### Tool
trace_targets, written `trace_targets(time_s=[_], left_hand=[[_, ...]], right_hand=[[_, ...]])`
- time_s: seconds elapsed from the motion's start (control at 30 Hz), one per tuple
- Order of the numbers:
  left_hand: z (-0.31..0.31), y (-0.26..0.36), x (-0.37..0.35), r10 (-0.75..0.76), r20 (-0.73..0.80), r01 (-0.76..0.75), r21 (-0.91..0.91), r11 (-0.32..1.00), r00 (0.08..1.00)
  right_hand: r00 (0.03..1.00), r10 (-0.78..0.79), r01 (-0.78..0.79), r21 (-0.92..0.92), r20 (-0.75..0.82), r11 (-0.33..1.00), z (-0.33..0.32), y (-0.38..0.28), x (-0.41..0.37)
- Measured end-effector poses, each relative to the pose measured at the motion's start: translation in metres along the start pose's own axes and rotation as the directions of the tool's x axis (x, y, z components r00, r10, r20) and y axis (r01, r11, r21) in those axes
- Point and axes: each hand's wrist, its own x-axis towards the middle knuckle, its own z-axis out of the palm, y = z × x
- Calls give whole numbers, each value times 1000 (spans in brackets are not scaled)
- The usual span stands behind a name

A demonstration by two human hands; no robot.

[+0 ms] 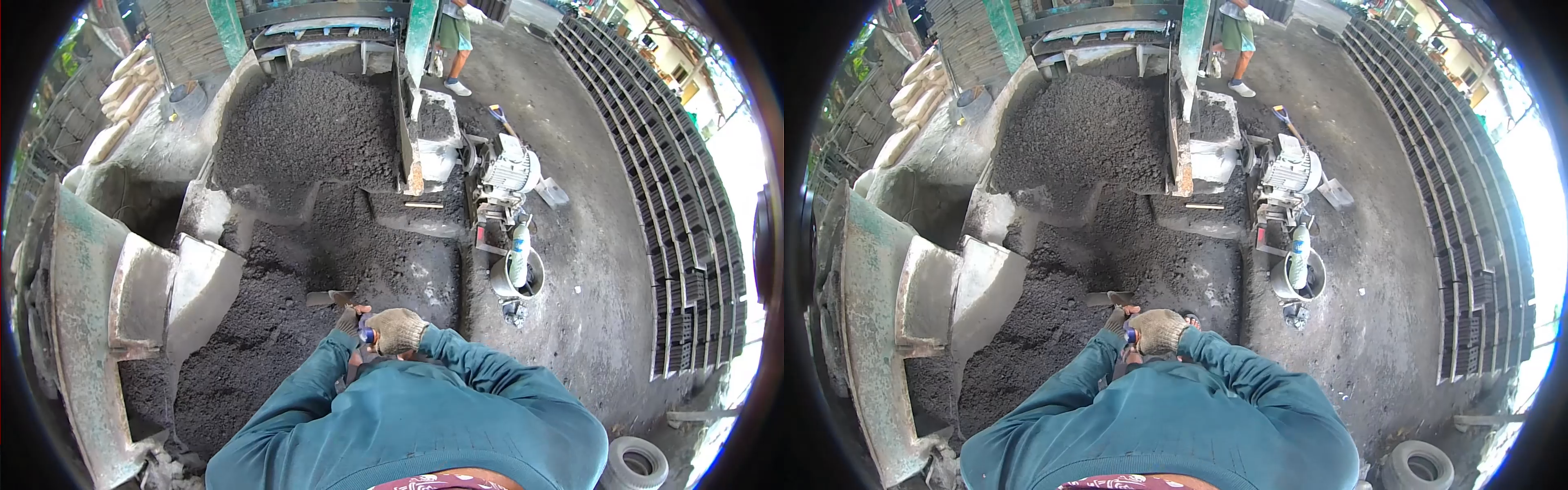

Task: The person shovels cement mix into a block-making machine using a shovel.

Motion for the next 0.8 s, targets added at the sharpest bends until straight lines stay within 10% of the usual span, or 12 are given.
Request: trace_targets(time_s=[0.17,0.4,0.6,0.73,0.8], left_hand=[[-83,-21,58,-122,136,142,-153,978,983],[-99,-22,37,38,-113,-47,-83,995,993],[-85,-17,26,95,-234,-178,-363,915,968],[-99,-23,20,16,-333,-190,-497,847,943],[-97,-28,27,-44,-384,-176,-520,836,922]], right_hand=[[997,59,-59,-12,-50,998,26,-34,-8],[985,110,-106,42,-132,994,70,-60,-18],[962,-35,51,51,-271,997,18,-75,-123],[803,-125,221,96,-582,971,30,-28,-229],[710,72,214,312,-701,926,72,17,-260]])
